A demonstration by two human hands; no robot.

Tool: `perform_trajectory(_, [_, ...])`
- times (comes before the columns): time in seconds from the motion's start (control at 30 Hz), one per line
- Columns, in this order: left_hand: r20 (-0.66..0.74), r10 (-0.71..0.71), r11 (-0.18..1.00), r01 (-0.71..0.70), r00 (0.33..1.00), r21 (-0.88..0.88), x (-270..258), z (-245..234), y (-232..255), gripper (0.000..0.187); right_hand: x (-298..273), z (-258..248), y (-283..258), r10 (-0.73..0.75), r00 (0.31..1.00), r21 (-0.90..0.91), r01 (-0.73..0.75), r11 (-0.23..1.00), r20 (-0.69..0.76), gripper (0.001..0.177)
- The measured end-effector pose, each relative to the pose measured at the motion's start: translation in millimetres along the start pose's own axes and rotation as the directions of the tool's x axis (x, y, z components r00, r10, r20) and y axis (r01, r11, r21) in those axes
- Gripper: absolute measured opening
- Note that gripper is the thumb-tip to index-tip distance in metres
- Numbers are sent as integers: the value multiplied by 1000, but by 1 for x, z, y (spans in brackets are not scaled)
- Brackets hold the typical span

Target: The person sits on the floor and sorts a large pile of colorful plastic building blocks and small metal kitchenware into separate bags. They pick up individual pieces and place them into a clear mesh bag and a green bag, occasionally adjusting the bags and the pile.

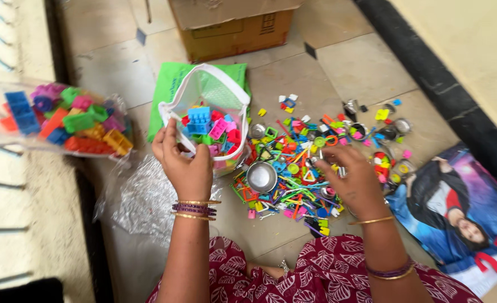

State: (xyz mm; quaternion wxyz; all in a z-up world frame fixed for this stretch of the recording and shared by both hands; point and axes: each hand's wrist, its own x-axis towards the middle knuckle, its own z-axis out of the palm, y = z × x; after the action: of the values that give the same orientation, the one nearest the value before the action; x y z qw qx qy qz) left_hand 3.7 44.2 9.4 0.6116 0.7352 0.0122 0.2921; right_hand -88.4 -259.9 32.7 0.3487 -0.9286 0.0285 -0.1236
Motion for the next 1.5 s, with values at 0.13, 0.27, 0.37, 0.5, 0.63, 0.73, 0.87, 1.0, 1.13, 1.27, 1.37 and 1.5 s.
perform_trajectory(0.13, [56,39,985,-47,998,166,3,-8,-1,71,-1,26,6,-242,886,4,262,965,395,49])
perform_trajectory(0.27, [233,62,942,-134,971,308,10,-17,0,57,3,23,23,10,804,-109,67,992,594,66])
perform_trajectory(0.37, [302,-41,881,-108,952,461,10,-23,4,54,7,11,35,108,830,-142,-35,989,547,69])
perform_trajectory(0.5, [290,-79,880,-70,954,470,8,-23,11,67,14,-6,54,166,870,-205,-76,976,464,67])
perform_trajectory(0.63, [266,-79,896,-49,961,441,5,-19,10,75,19,0,95,234,880,-257,-134,957,413,66])
perform_trajectory(0.73, [275,-32,890,-98,961,446,4,-16,6,83,24,-1,147,359,889,-176,-320,931,283,61])
perform_trajectory(0.87, [269,-48,904,-72,962,422,0,-15,-4,87,6,-22,230,438,837,-344,-537,770,-327,57])
perform_trajectory(1.0, [269,16,903,-130,963,410,-1,-11,-16,93,-44,-47,303,240,615,-352,-681,642,-751,52])
perform_trajectory(1.13, [286,-48,925,-65,957,374,-1,-15,-16,96,-115,-48,347,428,498,-283,-835,472,-754,46])
perform_trajectory(1.27, [284,-120,913,-7,951,407,-2,-13,-17,97,-147,-37,365,672,449,-343,-892,295,-589,41])
perform_trajectory(1.37, [327,83,869,-229,941,438,-2,-17,-16,94,-143,-16,362,674,451,-342,-891,298,-585,37])
perform_trajectory(1.5, [314,-35,907,-102,949,408,-3,-14,-11,93,-92,-33,345,441,206,34,-878,477,-874,47])
